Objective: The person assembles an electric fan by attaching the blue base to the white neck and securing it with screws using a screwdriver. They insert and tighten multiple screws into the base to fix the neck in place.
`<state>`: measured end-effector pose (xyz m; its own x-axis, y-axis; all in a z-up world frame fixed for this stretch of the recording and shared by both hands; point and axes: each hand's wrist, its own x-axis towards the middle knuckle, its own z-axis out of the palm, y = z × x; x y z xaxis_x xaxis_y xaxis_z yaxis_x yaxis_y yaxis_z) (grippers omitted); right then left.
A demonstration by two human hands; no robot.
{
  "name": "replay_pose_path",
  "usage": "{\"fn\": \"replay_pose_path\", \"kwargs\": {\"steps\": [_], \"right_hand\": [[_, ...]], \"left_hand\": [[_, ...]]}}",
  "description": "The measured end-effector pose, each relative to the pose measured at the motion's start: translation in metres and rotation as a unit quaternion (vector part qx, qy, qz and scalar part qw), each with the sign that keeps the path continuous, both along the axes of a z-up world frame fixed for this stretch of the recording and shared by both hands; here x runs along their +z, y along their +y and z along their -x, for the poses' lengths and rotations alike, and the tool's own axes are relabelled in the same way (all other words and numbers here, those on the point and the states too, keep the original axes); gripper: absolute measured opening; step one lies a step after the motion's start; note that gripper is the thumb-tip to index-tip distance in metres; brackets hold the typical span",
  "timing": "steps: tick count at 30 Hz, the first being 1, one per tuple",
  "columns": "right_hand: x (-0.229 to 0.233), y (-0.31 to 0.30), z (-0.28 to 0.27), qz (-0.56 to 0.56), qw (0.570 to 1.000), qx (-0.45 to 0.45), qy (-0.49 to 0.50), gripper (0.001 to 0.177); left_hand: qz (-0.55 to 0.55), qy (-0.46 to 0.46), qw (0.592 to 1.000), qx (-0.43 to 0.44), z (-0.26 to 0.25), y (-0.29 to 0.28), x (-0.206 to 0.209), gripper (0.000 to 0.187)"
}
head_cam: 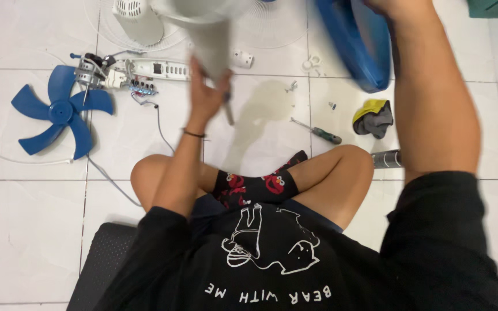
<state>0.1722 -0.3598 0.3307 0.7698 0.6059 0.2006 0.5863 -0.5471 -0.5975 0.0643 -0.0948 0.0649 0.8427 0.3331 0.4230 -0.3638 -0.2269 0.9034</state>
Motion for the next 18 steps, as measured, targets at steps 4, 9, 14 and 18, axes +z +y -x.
{"fn": "replay_pose_path", "kwargs": {"steps": [4, 9, 14, 18], "right_hand": [[-0.068, -0.012, -0.015, -0.15, 0.986, -0.037, 0.057, 0.03], [-0.172, 0.019, 0.014, -0.26, 0.954, -0.066, 0.138, 0.027], [-0.254, 0.063, 0.057, -0.278, 0.937, -0.081, 0.198, 0.027], [-0.306, 0.087, 0.086, -0.273, 0.93, -0.095, 0.228, 0.029]], "left_hand": [[-0.067, -0.09, 0.985, 0.132, 0.04, 0.107, 0.044, 0.098], [-0.221, -0.084, 0.959, 0.159, 0.1, 0.15, 0.12, 0.092], [-0.342, -0.025, 0.916, 0.208, 0.123, 0.125, 0.148, 0.092], [-0.32, 0.008, 0.93, 0.179, 0.124, 0.115, 0.138, 0.091]]}}
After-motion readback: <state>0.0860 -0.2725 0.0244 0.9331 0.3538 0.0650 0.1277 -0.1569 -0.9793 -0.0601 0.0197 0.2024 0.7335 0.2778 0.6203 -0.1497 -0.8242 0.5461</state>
